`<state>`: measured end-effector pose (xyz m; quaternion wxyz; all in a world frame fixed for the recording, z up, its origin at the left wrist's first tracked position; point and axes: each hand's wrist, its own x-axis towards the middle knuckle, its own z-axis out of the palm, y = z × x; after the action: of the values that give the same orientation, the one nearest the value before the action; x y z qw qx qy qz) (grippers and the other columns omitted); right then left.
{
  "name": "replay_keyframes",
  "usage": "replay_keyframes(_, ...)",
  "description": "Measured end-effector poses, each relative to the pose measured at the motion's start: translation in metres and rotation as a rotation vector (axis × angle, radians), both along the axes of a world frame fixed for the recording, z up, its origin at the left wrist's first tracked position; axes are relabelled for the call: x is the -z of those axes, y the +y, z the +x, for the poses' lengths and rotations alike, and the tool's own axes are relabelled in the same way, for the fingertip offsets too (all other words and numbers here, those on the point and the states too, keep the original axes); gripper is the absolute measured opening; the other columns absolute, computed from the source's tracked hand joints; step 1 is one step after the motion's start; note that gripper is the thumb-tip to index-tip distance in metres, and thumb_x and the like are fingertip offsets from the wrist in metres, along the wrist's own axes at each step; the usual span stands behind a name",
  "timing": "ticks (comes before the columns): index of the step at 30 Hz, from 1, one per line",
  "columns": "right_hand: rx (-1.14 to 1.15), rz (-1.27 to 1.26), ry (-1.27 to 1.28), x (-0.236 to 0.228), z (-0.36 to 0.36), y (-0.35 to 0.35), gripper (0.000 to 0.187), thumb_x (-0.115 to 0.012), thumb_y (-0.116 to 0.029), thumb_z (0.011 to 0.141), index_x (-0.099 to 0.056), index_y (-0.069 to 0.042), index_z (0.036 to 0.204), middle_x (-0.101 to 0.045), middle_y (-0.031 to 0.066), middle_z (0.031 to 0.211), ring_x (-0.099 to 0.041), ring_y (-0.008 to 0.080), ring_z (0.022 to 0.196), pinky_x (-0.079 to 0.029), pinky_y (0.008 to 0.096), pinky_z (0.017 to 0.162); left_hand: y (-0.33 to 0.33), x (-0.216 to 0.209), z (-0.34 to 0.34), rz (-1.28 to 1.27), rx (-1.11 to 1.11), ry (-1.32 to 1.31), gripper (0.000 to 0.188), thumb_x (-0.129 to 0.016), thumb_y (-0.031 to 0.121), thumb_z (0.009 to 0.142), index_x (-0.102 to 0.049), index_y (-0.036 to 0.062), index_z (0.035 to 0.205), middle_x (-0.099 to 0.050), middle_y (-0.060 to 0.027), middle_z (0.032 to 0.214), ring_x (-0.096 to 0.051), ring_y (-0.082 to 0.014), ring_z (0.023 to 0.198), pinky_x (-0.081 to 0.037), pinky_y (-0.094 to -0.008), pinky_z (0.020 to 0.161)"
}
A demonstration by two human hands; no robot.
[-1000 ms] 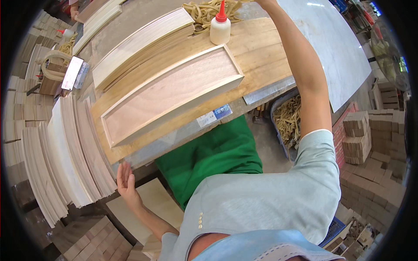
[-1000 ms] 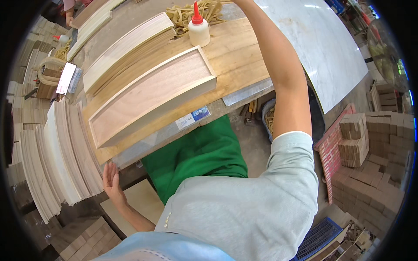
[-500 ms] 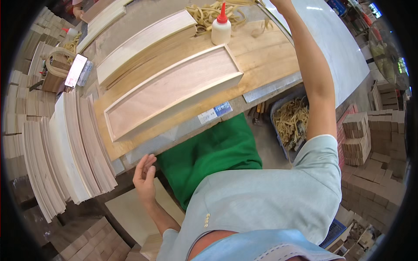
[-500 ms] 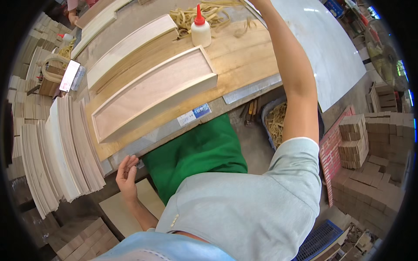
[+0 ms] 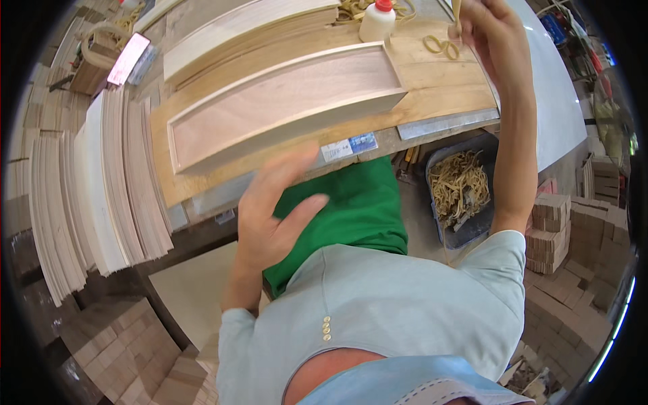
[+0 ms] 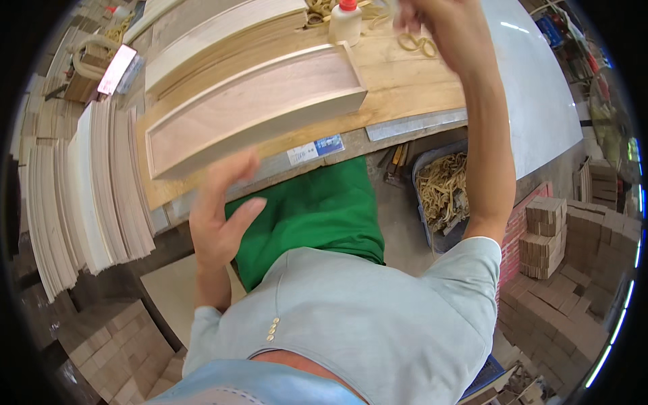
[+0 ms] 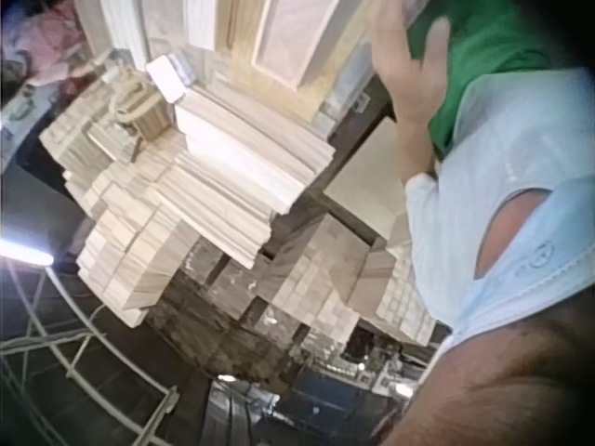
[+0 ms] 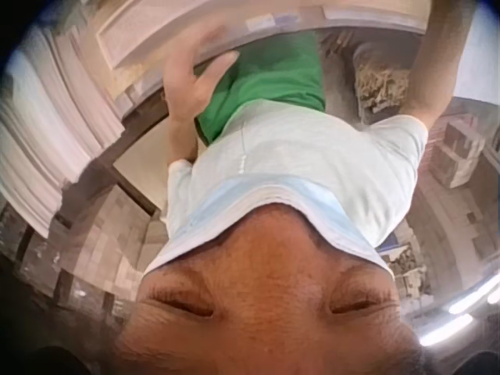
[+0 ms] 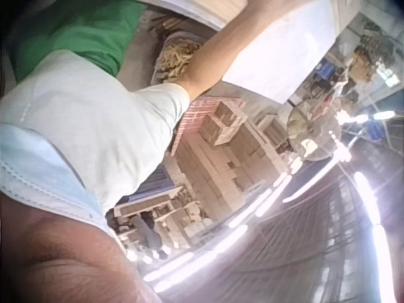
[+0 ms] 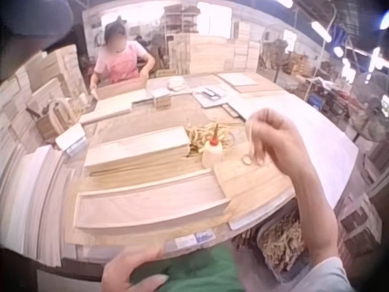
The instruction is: Applying glue to wooden boards and assembling them into a box.
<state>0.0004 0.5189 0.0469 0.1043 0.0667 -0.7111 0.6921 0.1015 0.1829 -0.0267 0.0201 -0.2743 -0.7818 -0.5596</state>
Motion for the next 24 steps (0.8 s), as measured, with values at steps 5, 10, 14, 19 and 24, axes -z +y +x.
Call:
replay_keyframes(5, -0.289, 0.124, -0.317, 0.023, 0.056, -0.101, 0.015, -0.063, -0.017, 0.090, -0.061, -0.003, 0.094, -0.052, -0.0020, 0.059, -0.048, 0.0034, 0.045, -0.037, 0.0186, 0.041, 0.054, -0.022, -0.029, -0.013, -0.109, 0.087, 0.055, -0.069, 0.008, 0.080, -0.047, -0.0009, 0.130, -0.062, -0.0125, 0.109, -0.060, -0.0285, 0.103, -0.047, -0.0346, 0.090)
replay_keyframes(10, -0.313, -0.051, -0.415, 0.051, 0.064, -0.108, 0.017, -0.063, -0.016, 0.089, -0.059, 0.000, 0.092, -0.054, -0.0002, 0.060, -0.046, 0.0035, 0.045, -0.035, 0.0175, 0.039, 0.026, 0.011, -0.032, 0.467, 0.203, -0.661, 0.042, -0.055, 0.005, 0.093, -0.041, -0.0020, 0.132, -0.061, -0.0082, 0.100, -0.059, -0.0155, 0.098, -0.048, -0.0267, 0.084)
replay_keyframes(14, -0.321, -0.057, -0.363, 0.063, 0.063, -0.144, 0.015, -0.063, -0.015, 0.090, -0.059, 0.000, 0.092, -0.056, 0.0001, 0.063, -0.046, 0.0034, 0.044, -0.037, 0.0180, 0.038, 0.023, 0.013, -0.020, 0.680, 0.126, -0.551, 0.044, -0.056, 0.005, 0.091, -0.041, -0.0022, 0.132, -0.062, -0.0086, 0.097, -0.060, -0.0153, 0.093, -0.048, -0.0275, 0.084)
replay_keyframes(19, -0.370, -0.040, -0.422, 0.070, 0.059, -0.152, 0.016, -0.064, -0.015, 0.089, -0.059, -0.001, 0.092, -0.054, -0.0010, 0.063, -0.046, 0.0034, 0.046, -0.036, 0.0181, 0.039, -0.009, 0.018, -0.016, 0.626, 0.106, -0.656, 0.045, -0.056, 0.001, 0.089, -0.042, -0.0014, 0.132, -0.060, -0.0065, 0.096, -0.060, -0.0144, 0.086, -0.049, -0.0291, 0.084)
replay_keyframes(24, -0.503, 0.183, -0.402, 0.073, 0.049, -0.108, 0.015, -0.064, -0.009, 0.086, -0.061, -0.003, 0.099, -0.046, -0.0053, 0.062, -0.040, 0.0038, 0.046, -0.033, 0.0183, 0.042, -0.079, 0.021, -0.023, 0.854, 0.116, -0.727, 0.052, -0.062, 0.002, 0.082, -0.043, -0.0039, 0.130, -0.058, -0.0051, 0.082, -0.055, -0.0117, 0.066, -0.048, -0.0274, 0.069)
